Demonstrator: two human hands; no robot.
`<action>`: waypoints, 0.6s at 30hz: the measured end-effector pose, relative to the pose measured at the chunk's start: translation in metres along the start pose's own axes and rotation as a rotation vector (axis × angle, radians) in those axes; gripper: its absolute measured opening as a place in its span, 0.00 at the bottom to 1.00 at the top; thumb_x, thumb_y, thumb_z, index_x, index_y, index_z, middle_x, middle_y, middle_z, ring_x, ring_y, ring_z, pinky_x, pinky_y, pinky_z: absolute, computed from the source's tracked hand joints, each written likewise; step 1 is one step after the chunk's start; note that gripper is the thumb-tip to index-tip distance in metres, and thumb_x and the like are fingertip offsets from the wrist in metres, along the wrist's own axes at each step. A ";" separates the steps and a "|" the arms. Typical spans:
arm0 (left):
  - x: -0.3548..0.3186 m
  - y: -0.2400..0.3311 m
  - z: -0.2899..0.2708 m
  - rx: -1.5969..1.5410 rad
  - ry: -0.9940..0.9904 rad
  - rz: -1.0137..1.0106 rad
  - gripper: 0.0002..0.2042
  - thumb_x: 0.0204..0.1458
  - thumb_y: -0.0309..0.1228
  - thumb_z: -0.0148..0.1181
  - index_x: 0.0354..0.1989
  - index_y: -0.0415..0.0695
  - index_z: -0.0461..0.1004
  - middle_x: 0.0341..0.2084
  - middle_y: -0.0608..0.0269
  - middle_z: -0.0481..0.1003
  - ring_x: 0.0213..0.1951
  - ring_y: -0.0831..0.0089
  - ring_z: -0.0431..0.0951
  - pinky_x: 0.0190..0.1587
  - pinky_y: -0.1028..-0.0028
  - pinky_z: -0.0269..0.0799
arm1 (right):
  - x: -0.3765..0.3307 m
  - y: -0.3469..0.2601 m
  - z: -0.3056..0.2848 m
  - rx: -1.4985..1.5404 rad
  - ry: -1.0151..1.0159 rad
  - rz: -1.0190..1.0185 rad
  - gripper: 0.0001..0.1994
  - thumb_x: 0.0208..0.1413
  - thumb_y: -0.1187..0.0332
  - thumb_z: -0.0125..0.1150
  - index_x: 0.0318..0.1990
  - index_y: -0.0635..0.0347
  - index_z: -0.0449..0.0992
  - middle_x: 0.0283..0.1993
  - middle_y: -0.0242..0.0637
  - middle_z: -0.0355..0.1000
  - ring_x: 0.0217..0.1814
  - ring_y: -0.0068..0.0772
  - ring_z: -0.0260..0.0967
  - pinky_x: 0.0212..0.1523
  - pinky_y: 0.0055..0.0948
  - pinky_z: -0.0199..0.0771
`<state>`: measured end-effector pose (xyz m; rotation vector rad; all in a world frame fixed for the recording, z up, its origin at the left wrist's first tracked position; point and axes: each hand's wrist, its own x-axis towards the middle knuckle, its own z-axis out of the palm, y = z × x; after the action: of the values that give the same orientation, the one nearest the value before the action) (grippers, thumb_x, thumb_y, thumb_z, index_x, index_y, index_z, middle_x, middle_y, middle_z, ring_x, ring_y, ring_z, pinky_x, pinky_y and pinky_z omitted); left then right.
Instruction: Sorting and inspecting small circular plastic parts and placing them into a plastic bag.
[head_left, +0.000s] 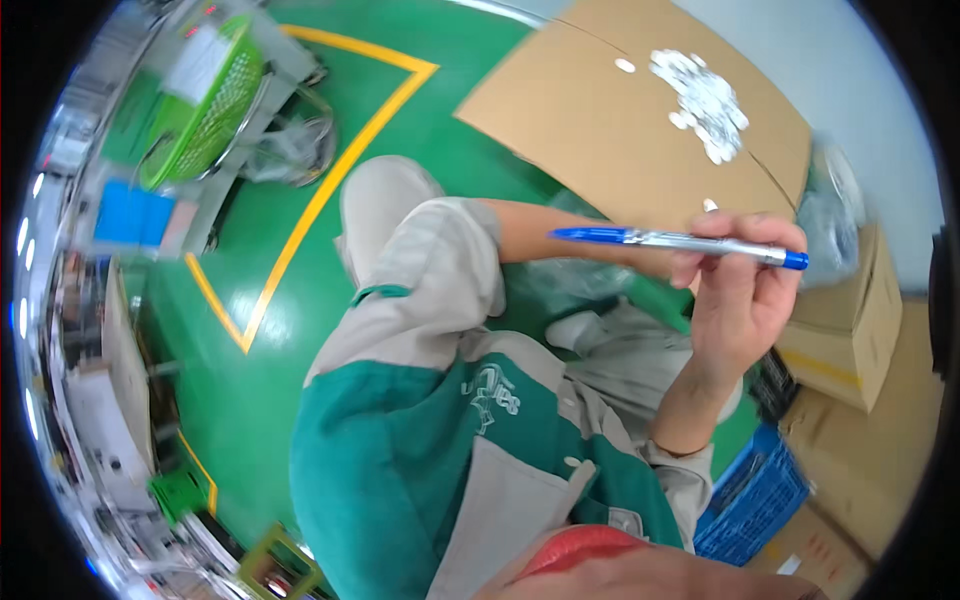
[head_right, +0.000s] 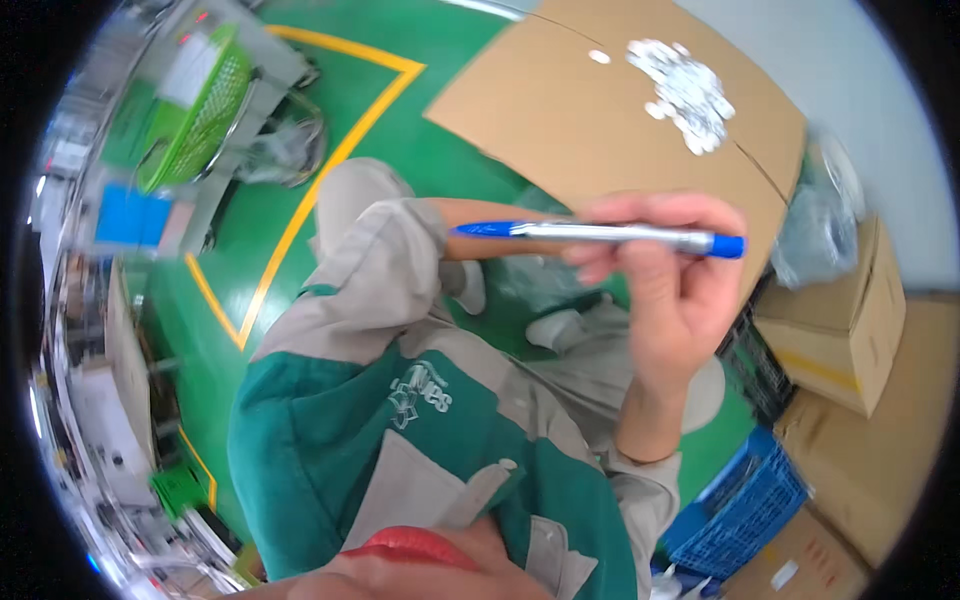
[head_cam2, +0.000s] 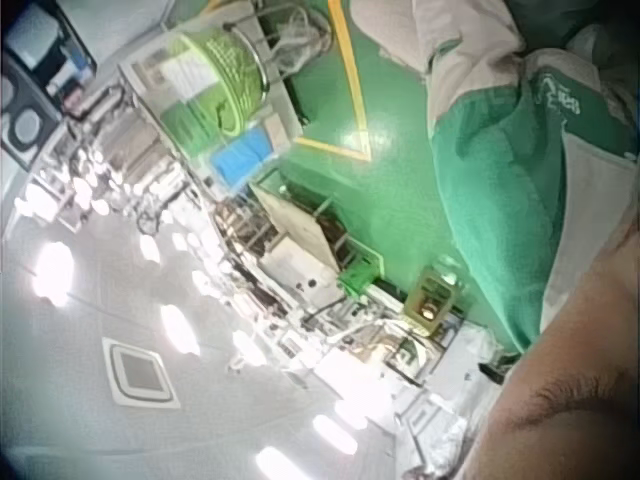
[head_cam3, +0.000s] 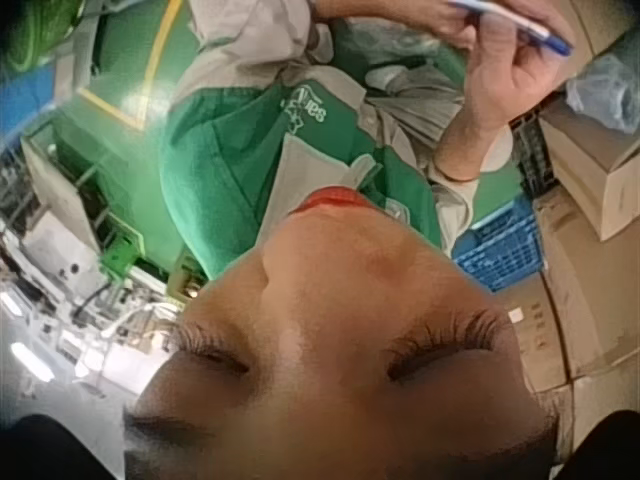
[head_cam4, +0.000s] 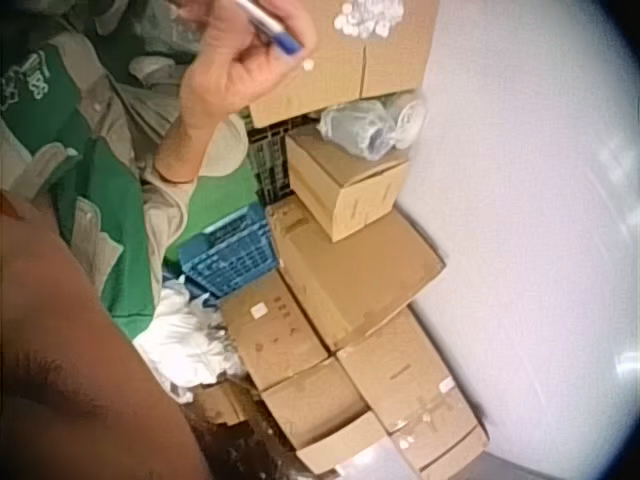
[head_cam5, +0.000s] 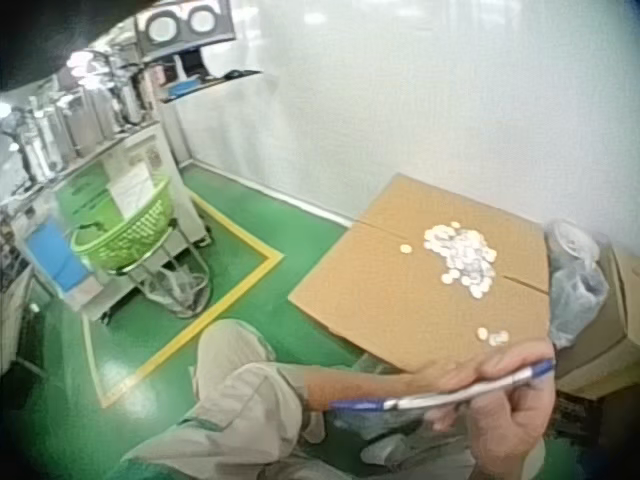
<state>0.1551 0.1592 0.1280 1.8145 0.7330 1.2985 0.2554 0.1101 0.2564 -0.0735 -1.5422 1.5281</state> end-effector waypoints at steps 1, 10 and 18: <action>-0.022 0.055 0.003 -0.628 0.222 0.007 0.06 0.53 0.28 0.56 0.39 0.47 0.75 0.33 0.65 0.75 0.43 0.75 0.74 0.43 0.75 0.68 | 0.018 0.002 0.019 0.047 -0.134 -0.009 0.11 0.63 0.73 0.52 0.50 0.65 0.62 0.40 0.54 0.73 0.28 0.32 0.71 0.31 0.24 0.74; -0.149 0.131 -0.009 0.018 0.444 -0.183 0.07 0.51 0.26 0.57 0.38 0.46 0.76 0.32 0.63 0.75 0.39 0.70 0.75 0.40 0.73 0.70 | 0.054 0.000 0.148 -0.099 -0.996 -0.327 0.15 0.47 0.77 0.62 0.44 0.60 0.73 0.37 0.33 0.75 0.35 0.32 0.73 0.36 0.25 0.73; -0.128 0.063 0.042 0.136 0.084 -0.237 0.07 0.50 0.24 0.58 0.38 0.45 0.76 0.32 0.60 0.74 0.36 0.66 0.76 0.37 0.70 0.71 | 0.032 0.053 0.196 -0.506 -1.151 -0.505 0.12 0.44 0.71 0.60 0.38 0.60 0.73 0.32 0.39 0.72 0.42 0.42 0.72 0.35 0.38 0.75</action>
<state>0.1562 0.0113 0.1093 1.7247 1.0719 1.1978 0.0867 -0.0058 0.2723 0.9845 -2.5338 0.6967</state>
